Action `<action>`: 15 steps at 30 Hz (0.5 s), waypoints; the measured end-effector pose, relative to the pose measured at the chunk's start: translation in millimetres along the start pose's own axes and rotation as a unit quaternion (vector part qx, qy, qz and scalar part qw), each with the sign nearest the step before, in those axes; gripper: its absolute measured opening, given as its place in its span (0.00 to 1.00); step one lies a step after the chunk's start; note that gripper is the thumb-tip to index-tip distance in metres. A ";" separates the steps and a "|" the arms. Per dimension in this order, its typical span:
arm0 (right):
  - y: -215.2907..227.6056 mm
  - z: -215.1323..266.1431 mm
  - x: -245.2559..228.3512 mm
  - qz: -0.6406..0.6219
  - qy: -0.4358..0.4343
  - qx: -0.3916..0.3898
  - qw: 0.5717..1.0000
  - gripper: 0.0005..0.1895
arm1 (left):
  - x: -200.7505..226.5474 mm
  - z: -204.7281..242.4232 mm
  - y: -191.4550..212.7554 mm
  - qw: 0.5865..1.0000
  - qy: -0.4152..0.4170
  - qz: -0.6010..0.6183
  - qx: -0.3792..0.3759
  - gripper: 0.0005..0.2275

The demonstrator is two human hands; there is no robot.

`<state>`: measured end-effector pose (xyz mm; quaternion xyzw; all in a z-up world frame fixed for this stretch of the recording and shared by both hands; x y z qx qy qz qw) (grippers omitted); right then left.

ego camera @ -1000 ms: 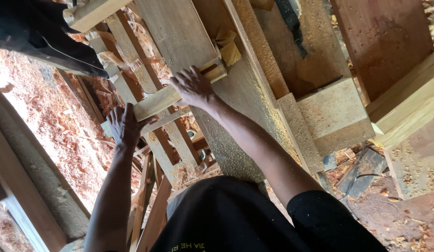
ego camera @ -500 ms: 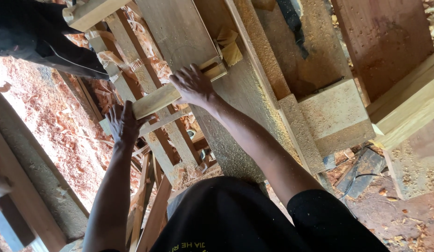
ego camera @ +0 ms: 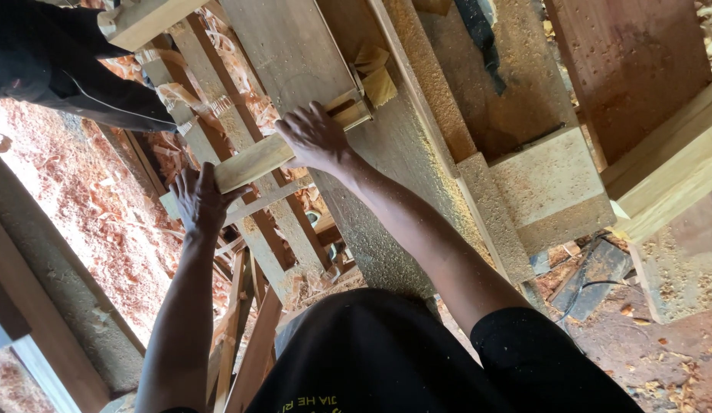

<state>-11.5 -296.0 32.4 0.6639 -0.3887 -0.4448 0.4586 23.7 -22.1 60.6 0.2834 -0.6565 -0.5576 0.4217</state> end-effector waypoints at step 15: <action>11.2 -6.4 2.1 0.025 0.005 0.007 1.000 0.37 | 26.0 -10.4 27.1 0.999 -0.038 -0.020 0.033 0.32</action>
Point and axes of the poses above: each hand's wrist, its own z-axis away from the middle knuckle, its own y-axis out of the back of the hand, x = y × z, the point moved 3 cm from there along -z, towards the middle knuckle
